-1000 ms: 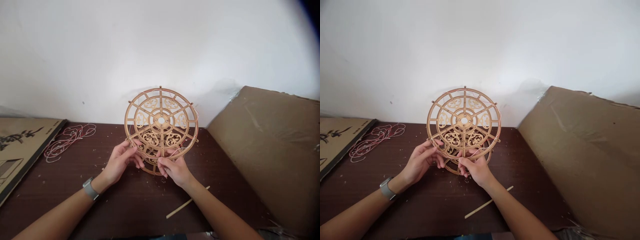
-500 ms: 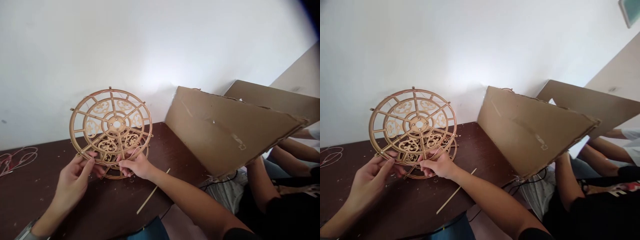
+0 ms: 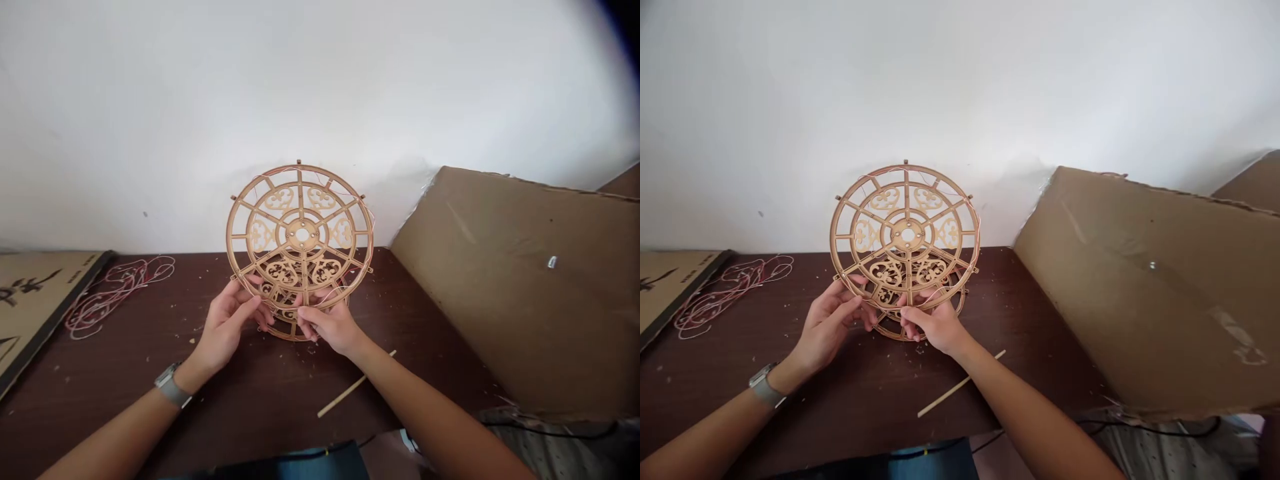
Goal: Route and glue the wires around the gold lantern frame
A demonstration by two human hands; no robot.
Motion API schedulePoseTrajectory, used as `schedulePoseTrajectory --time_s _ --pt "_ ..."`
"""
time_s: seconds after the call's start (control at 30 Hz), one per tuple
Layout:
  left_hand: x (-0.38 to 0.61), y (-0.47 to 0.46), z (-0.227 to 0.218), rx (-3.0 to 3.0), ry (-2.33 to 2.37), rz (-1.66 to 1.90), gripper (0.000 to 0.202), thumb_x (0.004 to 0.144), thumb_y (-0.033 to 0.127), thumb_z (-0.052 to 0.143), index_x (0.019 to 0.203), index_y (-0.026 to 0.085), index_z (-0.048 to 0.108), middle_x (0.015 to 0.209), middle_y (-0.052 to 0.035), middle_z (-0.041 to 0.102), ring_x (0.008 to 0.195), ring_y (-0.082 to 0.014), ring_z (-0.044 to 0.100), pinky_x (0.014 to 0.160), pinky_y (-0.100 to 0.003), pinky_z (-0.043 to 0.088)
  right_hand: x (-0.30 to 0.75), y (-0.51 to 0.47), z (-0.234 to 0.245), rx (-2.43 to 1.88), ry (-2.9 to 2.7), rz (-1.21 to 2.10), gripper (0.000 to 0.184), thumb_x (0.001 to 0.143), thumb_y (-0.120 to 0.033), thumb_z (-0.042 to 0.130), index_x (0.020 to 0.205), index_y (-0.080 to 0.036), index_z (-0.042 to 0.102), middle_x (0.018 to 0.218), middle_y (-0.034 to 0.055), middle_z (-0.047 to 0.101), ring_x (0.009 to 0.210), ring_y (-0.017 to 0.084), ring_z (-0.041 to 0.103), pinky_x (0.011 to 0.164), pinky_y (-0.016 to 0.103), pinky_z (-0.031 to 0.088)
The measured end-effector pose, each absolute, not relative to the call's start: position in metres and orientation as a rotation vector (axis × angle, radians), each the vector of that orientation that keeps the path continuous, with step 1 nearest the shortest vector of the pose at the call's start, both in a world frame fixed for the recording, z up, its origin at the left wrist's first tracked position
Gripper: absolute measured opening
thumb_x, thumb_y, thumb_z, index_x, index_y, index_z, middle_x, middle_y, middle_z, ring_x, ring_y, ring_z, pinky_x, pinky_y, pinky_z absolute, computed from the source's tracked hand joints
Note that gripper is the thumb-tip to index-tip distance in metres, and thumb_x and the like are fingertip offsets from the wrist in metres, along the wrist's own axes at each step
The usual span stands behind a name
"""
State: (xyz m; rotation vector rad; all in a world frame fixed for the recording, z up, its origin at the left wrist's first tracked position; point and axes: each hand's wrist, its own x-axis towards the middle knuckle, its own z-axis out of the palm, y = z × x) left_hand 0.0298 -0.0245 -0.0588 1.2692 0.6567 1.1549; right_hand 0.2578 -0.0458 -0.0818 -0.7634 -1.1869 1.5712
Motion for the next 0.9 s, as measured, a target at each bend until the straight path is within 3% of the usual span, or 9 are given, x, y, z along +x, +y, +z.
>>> schedulePoseTrajectory --time_s 0.27,0.53,0.9 --pt "0.037 -0.021 -0.058 1.278 0.808 1.269 0.044 0.087 0.037 0.09 0.111 0.018 0.059 0.077 -0.0011 0.074 0.061 -0.0173 0.069 0.055 -0.027 0.059 0.25 -0.037 -0.076 -0.832 -1.234 1.532 0.055 0.08 -0.056 0.086 0.1 -0.013 0.059 0.071 -0.0017 0.063 0.047 0.006 0.054 0.043 0.016 0.042" --pt "0.05 -0.031 -0.055 1.187 0.947 1.377 0.046 0.077 0.031 0.088 0.105 0.022 0.052 0.072 0.0044 0.07 0.056 -0.0153 0.065 0.05 -0.023 0.051 0.245 -0.032 -0.078 -0.861 -1.276 1.538 0.059 0.076 -0.059 0.087 0.099 -0.012 0.06 0.069 -0.0015 0.063 0.046 0.007 0.055 0.04 0.016 0.041" --pt "0.052 -0.036 -0.058 1.166 0.97 1.329 0.042 0.08 0.029 0.082 0.105 0.023 0.049 0.068 0.007 0.065 0.05 -0.0108 0.057 0.047 -0.02 0.042 0.25 -0.04 -0.089 -0.839 -1.272 1.583 0.057 0.085 -0.06 0.085 0.107 -0.013 0.061 0.074 -0.0014 0.064 0.051 0.005 0.055 0.046 0.014 0.042"
